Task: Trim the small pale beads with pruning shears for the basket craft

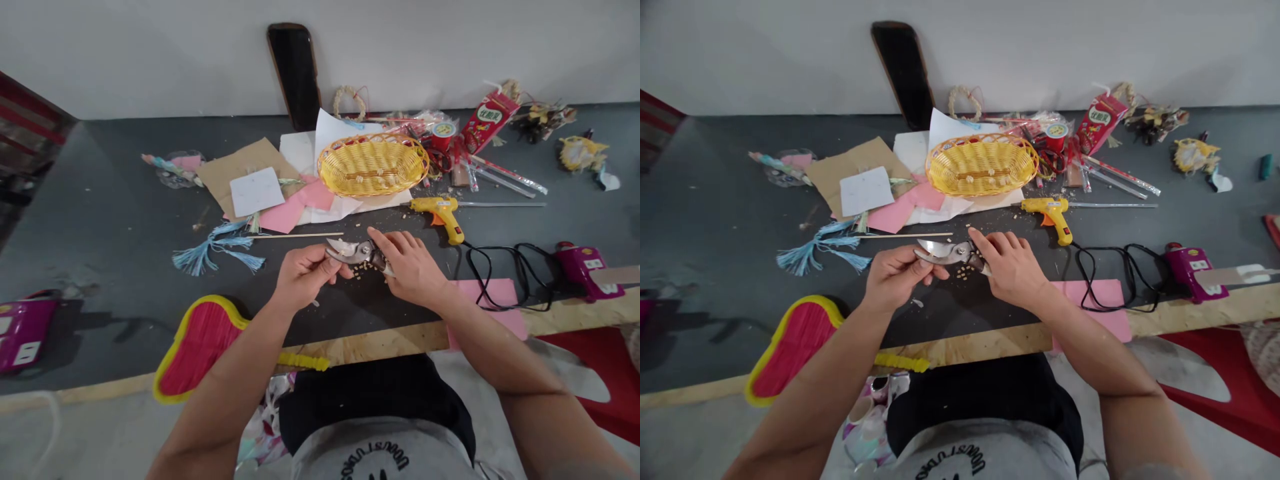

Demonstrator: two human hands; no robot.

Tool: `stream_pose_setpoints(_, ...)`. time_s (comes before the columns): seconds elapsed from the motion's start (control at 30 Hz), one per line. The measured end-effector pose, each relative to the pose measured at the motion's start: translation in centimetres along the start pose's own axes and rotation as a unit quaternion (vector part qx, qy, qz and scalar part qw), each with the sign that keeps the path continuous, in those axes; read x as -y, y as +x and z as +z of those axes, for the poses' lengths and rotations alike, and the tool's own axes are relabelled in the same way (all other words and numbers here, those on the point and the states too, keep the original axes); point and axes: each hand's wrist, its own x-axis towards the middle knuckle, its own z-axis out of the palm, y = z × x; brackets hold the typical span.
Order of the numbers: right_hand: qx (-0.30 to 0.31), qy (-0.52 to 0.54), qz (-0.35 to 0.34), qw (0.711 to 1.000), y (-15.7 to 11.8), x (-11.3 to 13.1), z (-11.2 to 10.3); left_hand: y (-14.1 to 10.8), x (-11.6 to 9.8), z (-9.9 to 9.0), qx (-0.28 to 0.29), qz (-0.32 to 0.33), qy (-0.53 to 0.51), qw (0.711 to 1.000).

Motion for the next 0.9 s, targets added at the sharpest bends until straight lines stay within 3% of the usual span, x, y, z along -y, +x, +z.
stream_pose_setpoints(0.2, 0.004, 0.036, 0.001, 0.999, 0.0, 0.1, 0.5, -0.2, 0.9, -0.2, 0.001, -0.009, -0.039, 0.999)
stream_pose_setpoints(0.53, -0.005, -0.016, 0.039, 0.999, 0.3, 0.2, 0.4, 0.2, -0.6, 0.8, -0.111, 0.034, 0.122, 0.986)
stream_pose_setpoints(0.9, 0.014, -0.014, 0.022, 1.0, 0.2, 0.2, 0.3, 0.0, 0.0, 0.4, -0.069, 0.009, 0.07, 0.995)
